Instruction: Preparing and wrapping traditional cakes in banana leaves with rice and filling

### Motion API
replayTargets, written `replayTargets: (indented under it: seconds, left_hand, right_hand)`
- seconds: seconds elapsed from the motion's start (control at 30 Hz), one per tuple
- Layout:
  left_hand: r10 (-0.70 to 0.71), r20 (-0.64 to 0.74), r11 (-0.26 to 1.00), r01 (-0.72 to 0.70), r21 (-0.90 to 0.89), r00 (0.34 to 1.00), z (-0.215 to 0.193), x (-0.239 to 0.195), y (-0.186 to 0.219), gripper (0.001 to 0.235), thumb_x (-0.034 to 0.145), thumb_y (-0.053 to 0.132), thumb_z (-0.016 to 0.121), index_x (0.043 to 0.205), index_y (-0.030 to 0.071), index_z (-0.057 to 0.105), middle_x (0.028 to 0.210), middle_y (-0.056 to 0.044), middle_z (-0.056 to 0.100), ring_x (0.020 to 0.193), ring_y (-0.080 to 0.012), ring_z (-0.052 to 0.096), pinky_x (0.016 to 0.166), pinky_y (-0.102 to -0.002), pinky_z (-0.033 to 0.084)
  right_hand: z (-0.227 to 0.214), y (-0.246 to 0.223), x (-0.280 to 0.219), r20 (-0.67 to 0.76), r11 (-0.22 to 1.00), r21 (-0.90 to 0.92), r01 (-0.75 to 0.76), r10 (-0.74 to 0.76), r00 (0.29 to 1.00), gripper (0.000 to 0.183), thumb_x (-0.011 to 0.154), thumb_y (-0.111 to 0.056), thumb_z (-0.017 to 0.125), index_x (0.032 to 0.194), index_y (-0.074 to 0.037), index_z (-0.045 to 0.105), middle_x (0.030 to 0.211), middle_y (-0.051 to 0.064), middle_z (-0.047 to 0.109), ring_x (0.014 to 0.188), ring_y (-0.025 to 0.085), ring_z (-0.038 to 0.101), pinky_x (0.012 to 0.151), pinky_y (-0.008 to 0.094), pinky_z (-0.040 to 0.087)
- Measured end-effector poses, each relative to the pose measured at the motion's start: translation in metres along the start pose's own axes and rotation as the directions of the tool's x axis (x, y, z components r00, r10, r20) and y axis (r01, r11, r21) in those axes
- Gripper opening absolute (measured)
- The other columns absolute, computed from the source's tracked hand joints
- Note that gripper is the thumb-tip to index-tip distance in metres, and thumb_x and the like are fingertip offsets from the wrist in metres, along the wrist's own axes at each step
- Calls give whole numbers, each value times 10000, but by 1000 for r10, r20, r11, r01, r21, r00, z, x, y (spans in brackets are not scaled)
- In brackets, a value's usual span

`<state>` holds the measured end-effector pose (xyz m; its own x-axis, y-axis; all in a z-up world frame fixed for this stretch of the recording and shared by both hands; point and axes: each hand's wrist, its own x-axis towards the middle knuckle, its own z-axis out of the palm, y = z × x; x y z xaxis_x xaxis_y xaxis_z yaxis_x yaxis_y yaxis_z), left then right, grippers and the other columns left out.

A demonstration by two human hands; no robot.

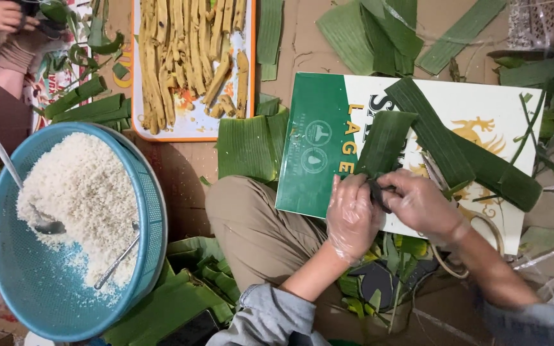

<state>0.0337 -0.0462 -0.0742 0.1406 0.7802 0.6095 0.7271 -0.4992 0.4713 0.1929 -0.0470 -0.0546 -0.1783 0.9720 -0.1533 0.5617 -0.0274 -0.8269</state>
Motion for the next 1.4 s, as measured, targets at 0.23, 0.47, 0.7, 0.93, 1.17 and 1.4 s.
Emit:
replayTargets:
  seconds: [0.23,0.47,0.7,0.93,1.17,1.4]
  left_hand:
    - [-8,160,999,2,39,987,-17,9,10,276,754,164,702,986,33,628,1056,-130,662,1013,-338,694,1088,-546,484]
    - [176,233,972,-207,114,956,9,-2,-13,122,751,124,677,825,50,614,906,-162,660,867,-375,714,955,-515,573]
    - [264,190,937,-298,182,946,0,20,-9,155,832,114,568,701,131,487,679,-41,450,613,-274,598,702,-420,591]
    - [437,197,882,-461,96,878,8,14,-54,165,873,106,552,721,131,493,671,-39,427,613,-288,588,681,-375,596]
    - [320,332,936,-241,-257,887,-24,34,-55,168,844,220,640,787,120,518,713,-34,480,664,-294,632,583,-413,560]
    - [224,358,968,-165,-190,906,-2,2,-56,119,842,209,645,845,124,563,911,-66,588,867,-304,679,791,-380,611]
  right_hand:
    - [-7,-12,6,121,872,431,-233,200,972,170,921,21,630,1021,26,768,852,119,676,847,175,592,813,388,533]
    - [-5,-1,5,79,821,514,-247,242,967,155,923,45,660,1031,14,766,825,79,685,826,144,559,785,351,517]
    - [0,5,1,20,861,488,-142,152,988,195,910,58,640,1022,-17,781,839,61,715,821,144,572,803,330,517]
    - [12,33,2,-286,986,-89,143,-163,944,80,863,-124,819,942,-126,802,857,72,740,845,272,707,819,365,541]
    - [14,15,-11,-285,983,-100,-153,119,951,154,873,-217,802,1028,-218,804,821,36,762,848,221,734,753,344,582]
    - [14,6,-13,-230,962,231,-146,200,952,117,923,-20,723,1038,-24,746,743,119,722,674,174,668,609,321,533]
